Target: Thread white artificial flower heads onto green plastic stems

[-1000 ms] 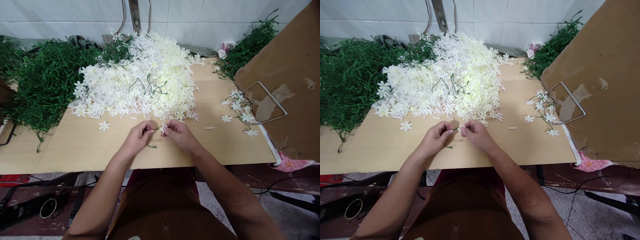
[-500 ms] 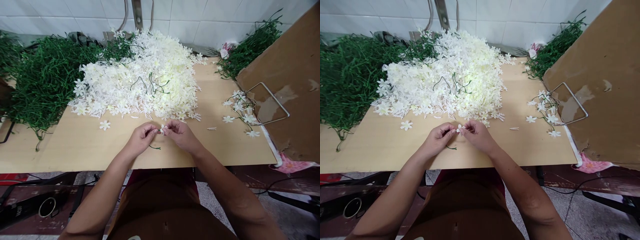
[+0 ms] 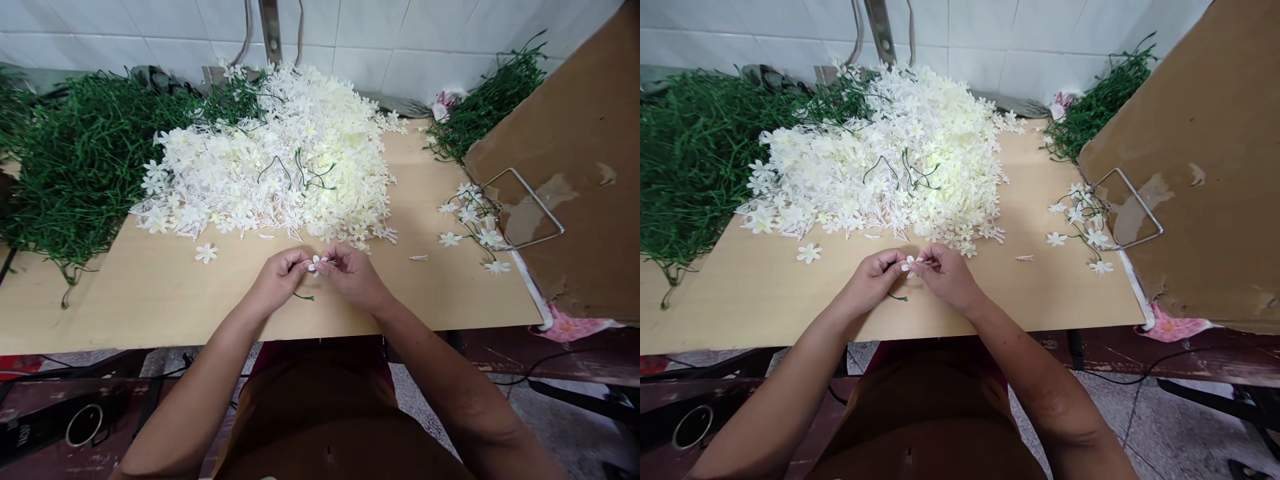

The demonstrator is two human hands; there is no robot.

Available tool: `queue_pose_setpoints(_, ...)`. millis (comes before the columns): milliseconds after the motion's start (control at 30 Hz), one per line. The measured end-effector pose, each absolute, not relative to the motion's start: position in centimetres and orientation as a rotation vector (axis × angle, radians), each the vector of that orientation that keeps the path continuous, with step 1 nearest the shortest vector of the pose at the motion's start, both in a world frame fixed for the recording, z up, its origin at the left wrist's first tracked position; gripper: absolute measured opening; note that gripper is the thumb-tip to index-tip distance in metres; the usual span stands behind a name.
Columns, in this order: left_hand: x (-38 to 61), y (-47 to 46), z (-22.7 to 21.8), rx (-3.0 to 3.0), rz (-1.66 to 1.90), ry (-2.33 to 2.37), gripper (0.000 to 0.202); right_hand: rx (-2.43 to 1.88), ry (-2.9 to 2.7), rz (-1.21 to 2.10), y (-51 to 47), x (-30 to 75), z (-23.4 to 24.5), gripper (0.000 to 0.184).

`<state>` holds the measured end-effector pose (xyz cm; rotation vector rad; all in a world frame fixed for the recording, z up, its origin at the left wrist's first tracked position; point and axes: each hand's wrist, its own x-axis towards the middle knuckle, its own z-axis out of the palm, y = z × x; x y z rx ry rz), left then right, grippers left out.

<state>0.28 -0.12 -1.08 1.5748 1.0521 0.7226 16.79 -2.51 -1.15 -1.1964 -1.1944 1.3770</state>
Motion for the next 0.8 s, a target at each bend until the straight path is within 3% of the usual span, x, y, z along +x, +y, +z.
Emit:
queue_pose_setpoints(300, 0.2, -0.1, -1.0, 1.435, 0.712, 0.969, 0.034, -1.089, -0.98, 1.517, -2.7, 15.9, -1.9, 0.046)
queue_pose_setpoints(800, -0.1, -0.1, -0.9, 1.464, 0.659, 0.952, 0.039, -1.015, -0.997, 1.59, -2.5, 16.3, -2.3, 0.041)
